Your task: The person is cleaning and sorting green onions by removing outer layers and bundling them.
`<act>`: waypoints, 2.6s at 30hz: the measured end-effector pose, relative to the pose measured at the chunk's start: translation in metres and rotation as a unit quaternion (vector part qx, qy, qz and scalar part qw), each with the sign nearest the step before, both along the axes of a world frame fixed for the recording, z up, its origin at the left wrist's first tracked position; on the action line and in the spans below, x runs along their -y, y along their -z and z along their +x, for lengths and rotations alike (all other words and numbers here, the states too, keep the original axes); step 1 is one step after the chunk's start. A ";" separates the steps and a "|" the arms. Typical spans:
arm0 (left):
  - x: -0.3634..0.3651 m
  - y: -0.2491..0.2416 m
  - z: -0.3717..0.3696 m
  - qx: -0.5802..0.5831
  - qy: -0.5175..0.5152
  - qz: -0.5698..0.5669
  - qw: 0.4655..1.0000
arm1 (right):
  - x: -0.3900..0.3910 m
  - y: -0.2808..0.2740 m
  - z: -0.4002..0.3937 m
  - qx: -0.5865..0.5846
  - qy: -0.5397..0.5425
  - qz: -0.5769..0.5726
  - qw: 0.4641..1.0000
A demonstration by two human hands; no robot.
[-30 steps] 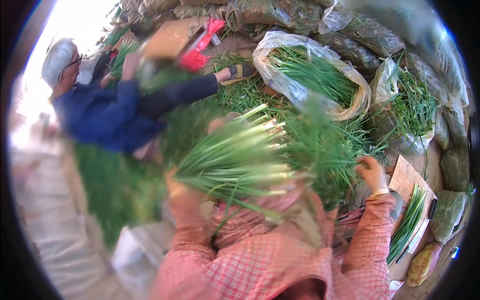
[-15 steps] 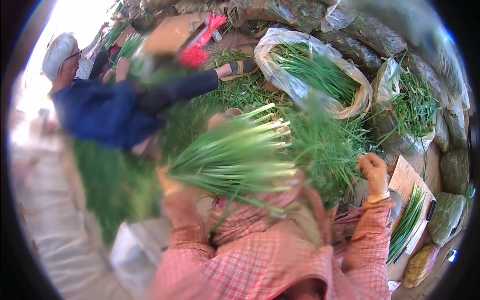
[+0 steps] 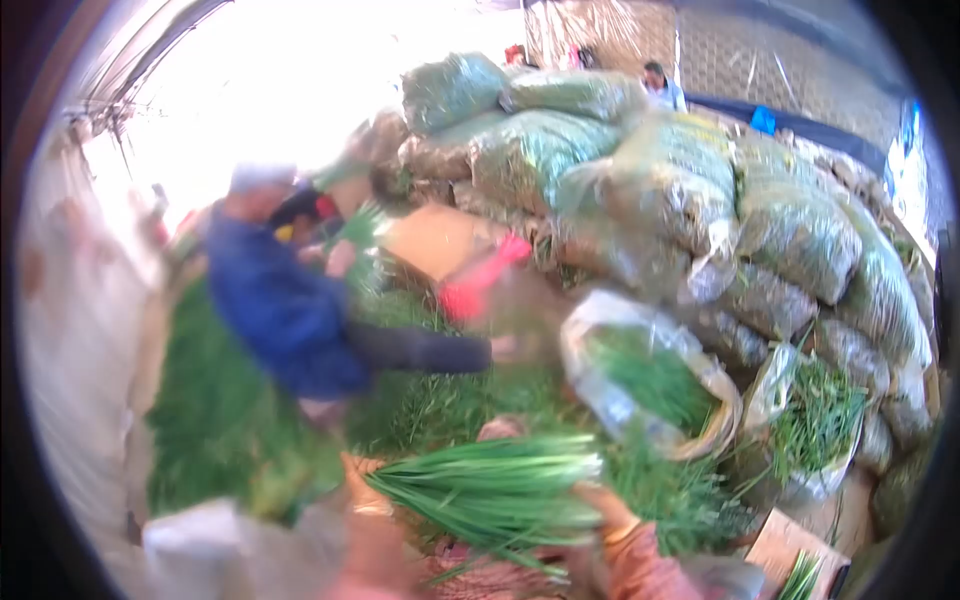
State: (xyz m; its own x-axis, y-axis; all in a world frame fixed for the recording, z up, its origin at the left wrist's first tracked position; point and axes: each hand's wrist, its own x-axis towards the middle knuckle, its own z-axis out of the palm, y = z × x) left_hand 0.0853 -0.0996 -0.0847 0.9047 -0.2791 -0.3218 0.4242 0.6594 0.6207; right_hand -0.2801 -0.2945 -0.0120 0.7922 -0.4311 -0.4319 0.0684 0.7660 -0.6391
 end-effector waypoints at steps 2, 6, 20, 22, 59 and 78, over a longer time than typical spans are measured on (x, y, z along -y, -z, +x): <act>0.006 -0.002 0.009 0.035 0.036 -0.086 0.995 | -0.019 -0.065 0.000 -0.042 0.029 -0.045 0.998; 0.025 -0.027 -0.008 0.142 -0.001 -0.100 0.985 | -0.002 -0.036 -0.006 -0.058 0.055 0.010 0.997; 0.095 -0.132 -0.010 0.331 0.163 -0.045 0.928 | 0.036 -0.069 -0.068 0.061 0.280 -0.178 0.941; 0.094 -0.132 -0.022 0.161 0.081 -0.024 0.983 | 0.043 -0.072 -0.097 0.272 0.281 -0.049 0.919; 0.028 -0.055 -0.040 0.144 0.097 0.250 0.953 | -0.044 -0.054 -0.172 0.388 0.291 0.027 0.874; 0.025 -0.051 -0.037 0.046 0.139 0.277 0.950 | -0.052 -0.003 -0.051 -0.268 0.049 -0.551 0.789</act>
